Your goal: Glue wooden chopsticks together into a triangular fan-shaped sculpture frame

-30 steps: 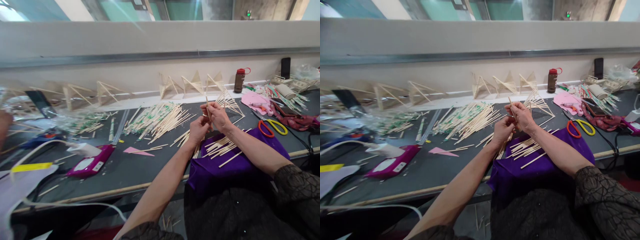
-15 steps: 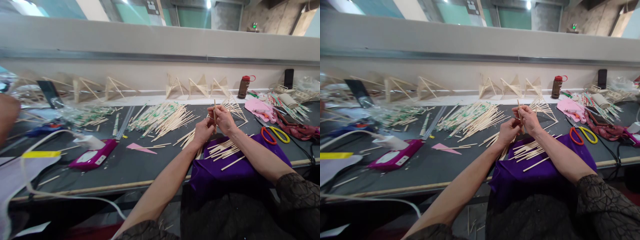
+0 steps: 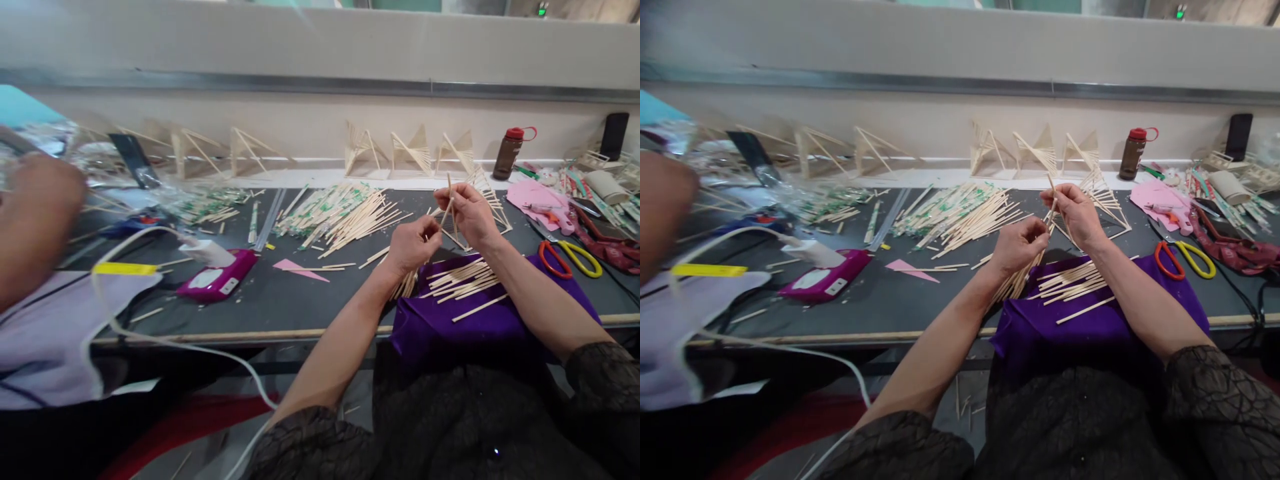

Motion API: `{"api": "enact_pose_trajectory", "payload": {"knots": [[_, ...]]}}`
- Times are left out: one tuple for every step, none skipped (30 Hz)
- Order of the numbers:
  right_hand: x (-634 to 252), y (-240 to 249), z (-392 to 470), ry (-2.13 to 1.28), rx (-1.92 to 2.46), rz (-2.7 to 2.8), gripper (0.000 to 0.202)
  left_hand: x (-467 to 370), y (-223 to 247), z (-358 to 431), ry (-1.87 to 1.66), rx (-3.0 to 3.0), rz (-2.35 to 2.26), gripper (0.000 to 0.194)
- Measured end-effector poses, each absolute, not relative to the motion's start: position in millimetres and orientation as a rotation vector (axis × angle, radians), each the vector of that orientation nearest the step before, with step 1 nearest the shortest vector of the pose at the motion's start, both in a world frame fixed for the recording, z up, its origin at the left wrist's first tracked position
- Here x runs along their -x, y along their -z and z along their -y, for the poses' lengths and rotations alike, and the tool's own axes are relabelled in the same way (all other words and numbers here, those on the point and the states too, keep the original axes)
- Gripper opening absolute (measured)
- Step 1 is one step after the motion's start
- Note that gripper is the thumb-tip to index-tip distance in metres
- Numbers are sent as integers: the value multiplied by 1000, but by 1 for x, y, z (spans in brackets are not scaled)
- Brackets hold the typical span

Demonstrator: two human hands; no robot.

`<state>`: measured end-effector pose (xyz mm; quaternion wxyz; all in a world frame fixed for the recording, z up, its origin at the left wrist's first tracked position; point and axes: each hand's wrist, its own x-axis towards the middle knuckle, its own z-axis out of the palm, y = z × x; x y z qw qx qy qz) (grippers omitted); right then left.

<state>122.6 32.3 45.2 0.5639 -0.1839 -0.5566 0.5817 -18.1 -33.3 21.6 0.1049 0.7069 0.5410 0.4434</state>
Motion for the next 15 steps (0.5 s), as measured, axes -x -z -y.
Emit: {"api": "enact_pose_trajectory", "payload": {"knots": [[-125, -47, -33, -1346, 429, 1340, 12, 20, -23, 36, -1269, -2116, -1577, 8], [-127, -49, -33, -1328, 419, 1362, 13, 21, -23, 38, -1234, -2144, -1563, 9], [-128, -50, -33, -1313, 405, 1380, 15, 22, -23, 39, -1202, -2168, -1552, 11], [-129, -50, -33, -1296, 393, 1400, 17, 22, -23, 39, -1171, -2190, -1544, 12], [-130, -51, -33, -1275, 388, 1422, 18, 22, -22, 39, -1137, -2215, -1536, 13], [-130, -51, -33, -1249, 393, 1452, 20, 21, -21, 39, -1100, -2241, -1529, 13], [-130, -50, -33, -1217, 406, 1490, 21, 19, -21, 39, -1062, -2267, -1522, 14], [-130, -51, -33, -1182, 423, 1532, 22, 18, -21, 40, -1022, -2294, -1515, 14], [-131, -51, -32, -1150, 441, 1574, 22, 16, -21, 41, -983, -2318, -1509, 14], [-132, -52, -32, -1130, 452, 1611, 22, 14, -22, 42, -944, -2340, -1504, 14], [-134, -53, -31, -1123, 459, 1645, 22, 13, -23, 44, -907, -2360, -1501, 14], [-137, -54, -30, -1127, 462, 1678, 22, 12, -24, 46, -872, -2377, -1500, 15], [-139, -56, -30, -1134, 468, 1711, 22, 12, -24, 47, -836, -2393, -1499, 15], [-142, -58, -30, -1138, 481, 1745, 21, 12, -25, 49, -798, -2409, -1496, 15], [-145, -60, -29, -1134, 500, 1776, 21, 11, -25, 50, -759, -2426, -1493, 15]]}}
